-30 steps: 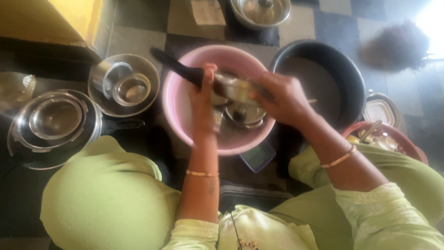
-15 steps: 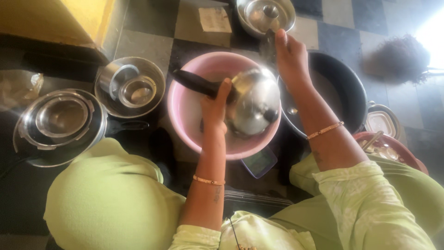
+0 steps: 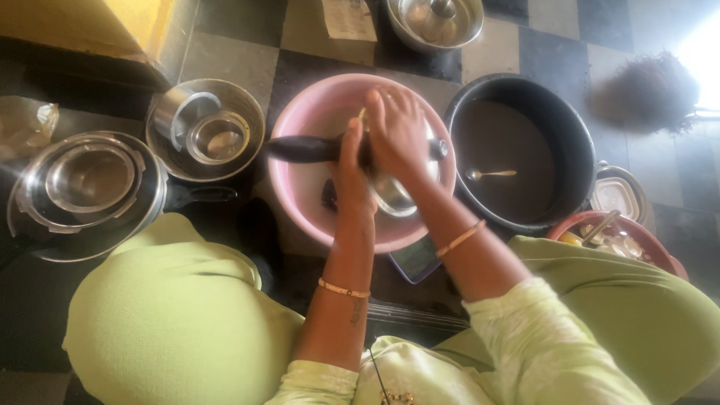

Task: The person washes several metal kitchen items by hand in a pink basin filled with water. They scrub a small metal cup, a pot lid, and a pressure cooker lid using a dark scrubber, rinsing each item in a second black basin before placing them aside.

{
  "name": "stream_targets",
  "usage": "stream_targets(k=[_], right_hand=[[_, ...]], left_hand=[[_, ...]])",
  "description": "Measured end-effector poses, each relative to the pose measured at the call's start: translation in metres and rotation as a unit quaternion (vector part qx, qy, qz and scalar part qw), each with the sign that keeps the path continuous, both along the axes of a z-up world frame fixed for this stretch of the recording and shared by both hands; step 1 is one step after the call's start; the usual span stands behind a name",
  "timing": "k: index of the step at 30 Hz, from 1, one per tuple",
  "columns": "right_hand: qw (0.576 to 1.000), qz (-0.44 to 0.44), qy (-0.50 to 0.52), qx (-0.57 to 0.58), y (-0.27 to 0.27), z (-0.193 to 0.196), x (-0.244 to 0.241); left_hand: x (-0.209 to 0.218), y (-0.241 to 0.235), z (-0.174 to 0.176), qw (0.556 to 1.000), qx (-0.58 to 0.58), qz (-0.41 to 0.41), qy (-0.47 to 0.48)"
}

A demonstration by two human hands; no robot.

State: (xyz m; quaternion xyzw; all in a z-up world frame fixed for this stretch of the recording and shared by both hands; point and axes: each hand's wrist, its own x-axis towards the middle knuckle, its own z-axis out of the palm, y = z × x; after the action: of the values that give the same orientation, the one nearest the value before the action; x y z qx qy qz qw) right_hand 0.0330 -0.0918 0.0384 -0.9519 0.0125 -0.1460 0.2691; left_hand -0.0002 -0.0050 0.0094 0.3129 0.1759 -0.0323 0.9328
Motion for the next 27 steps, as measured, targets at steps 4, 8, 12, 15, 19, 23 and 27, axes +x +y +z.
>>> stream_targets(k=[4,8,12,15,19,23,27], right_hand=[[0.996,0.062,-0.070,0.003,0.022,-0.006,-0.040],[0.980,0.116,-0.153,-0.048,0.028,-0.010,-0.091],[0.954,0.201,-0.161,-0.154,-0.004,-0.010,-0.119],[0.931,0.238,-0.183,-0.207,-0.026,-0.013,-0.121],[0.937,0.214,-0.206,-0.184,-0.031,-0.022,-0.108],[0.955,0.148,-0.202,-0.157,-0.025,-0.024,-0.088],[0.982,0.068,-0.161,-0.067,-0.018,-0.018,-0.066]], left_hand=[[-0.004,0.011,0.001,0.996,-0.073,-0.043,0.018],[-0.008,0.022,-0.006,0.990,-0.114,-0.083,-0.017],[0.002,0.023,-0.014,0.997,-0.066,-0.036,0.034],[0.009,0.022,-0.014,0.998,-0.052,-0.015,0.031],[0.007,0.012,-0.009,0.998,-0.048,-0.030,0.012],[-0.005,0.000,-0.007,0.997,-0.016,-0.077,-0.014],[0.002,-0.018,-0.014,0.996,0.033,-0.077,-0.022]])
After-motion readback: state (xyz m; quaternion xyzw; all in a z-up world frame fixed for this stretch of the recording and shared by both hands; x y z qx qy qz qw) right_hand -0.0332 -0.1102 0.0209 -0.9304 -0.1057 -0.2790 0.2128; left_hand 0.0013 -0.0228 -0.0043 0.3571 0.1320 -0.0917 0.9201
